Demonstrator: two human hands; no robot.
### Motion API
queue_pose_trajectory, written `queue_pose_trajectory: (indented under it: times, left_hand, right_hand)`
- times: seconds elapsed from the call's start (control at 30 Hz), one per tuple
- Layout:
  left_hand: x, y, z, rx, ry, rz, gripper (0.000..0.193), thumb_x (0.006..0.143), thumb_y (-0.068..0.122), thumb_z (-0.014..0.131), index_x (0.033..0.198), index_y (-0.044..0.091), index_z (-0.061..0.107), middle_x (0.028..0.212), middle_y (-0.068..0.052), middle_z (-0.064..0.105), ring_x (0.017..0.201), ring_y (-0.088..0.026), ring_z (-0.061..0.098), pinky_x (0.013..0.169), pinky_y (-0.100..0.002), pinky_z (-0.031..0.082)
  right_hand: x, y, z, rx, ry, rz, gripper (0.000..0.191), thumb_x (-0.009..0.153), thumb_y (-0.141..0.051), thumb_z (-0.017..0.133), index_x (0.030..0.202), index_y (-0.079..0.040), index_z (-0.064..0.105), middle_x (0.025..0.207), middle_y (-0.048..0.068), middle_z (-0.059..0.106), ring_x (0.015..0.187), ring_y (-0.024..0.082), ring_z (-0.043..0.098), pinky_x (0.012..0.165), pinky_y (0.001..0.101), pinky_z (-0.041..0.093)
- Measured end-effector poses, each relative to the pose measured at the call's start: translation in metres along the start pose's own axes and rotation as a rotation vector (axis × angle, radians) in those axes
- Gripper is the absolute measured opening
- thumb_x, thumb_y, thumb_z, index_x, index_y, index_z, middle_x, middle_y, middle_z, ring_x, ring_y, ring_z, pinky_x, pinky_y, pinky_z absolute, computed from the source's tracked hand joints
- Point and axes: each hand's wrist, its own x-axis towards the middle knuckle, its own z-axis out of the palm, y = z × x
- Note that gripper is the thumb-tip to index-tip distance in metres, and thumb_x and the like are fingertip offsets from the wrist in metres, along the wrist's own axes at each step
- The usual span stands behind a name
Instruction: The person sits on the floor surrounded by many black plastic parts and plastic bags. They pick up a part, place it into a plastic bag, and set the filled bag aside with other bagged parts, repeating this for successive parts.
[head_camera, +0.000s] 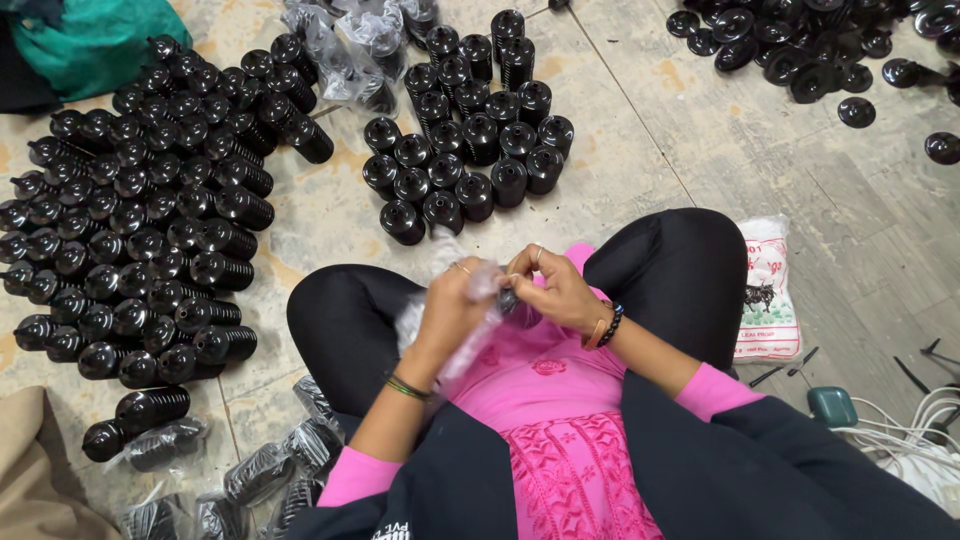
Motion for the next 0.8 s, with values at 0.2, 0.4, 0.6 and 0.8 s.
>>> queue_pose_trajectory:
  times: [0.2, 0.4, 0.6, 0.8]
  left_hand:
    - [0.003, 0.027, 0.002, 0.127, 0.041, 0.013, 0.020, 0.084, 0.000, 0.069, 0.103, 0.006, 0.067, 0.091, -0.007, 0.075, 0.078, -0.016, 0.072, 0.067, -0.032, 0.057]
    - [0.001, 0.049, -0.016, -0.879, -0.032, -0.637, 0.016, 0.097, 0.017, 0.072, 0.097, 0.002, 0.073, 0.079, 0.002, 0.067, 0.064, -0.006, 0.058, 0.054, -0.025, 0.044]
    - [0.014, 0.004, 0.011, -0.750, 0.054, -0.558, 0.022, 0.097, 0.022, 0.072, 0.098, 0.000, 0.075, 0.074, 0.003, 0.065, 0.058, -0.003, 0.054, 0.048, -0.023, 0.040]
    - [0.017, -0.004, 0.005, -0.082, 0.140, -0.477, 0.021, 0.091, 0.019, 0.077, 0.097, 0.000, 0.072, 0.066, -0.001, 0.067, 0.053, -0.007, 0.056, 0.047, -0.026, 0.044]
  right_hand:
    - [0.003, -0.003, -0.009, -0.769, 0.003, -0.345, 0.011, 0.082, -0.007, 0.073, 0.088, -0.006, 0.065, 0.089, 0.004, 0.071, 0.086, 0.022, 0.065, 0.090, 0.0434, 0.041]
    - [0.016, -0.011, -0.002, -0.595, 0.127, -0.389, 0.022, 0.085, -0.005, 0.071, 0.106, -0.007, 0.068, 0.107, 0.006, 0.071, 0.107, 0.024, 0.064, 0.097, 0.0381, 0.044]
    - [0.014, -0.015, -0.001, -0.297, 0.062, -0.098, 0.036, 0.085, -0.009, 0.076, 0.118, 0.000, 0.065, 0.101, 0.009, 0.069, 0.093, 0.018, 0.065, 0.081, 0.0336, 0.048]
    - [0.019, 0.001, -0.009, -0.382, 0.242, 0.019, 0.006, 0.093, -0.006, 0.070, 0.093, -0.001, 0.068, 0.089, 0.007, 0.069, 0.080, 0.017, 0.068, 0.072, 0.0325, 0.053]
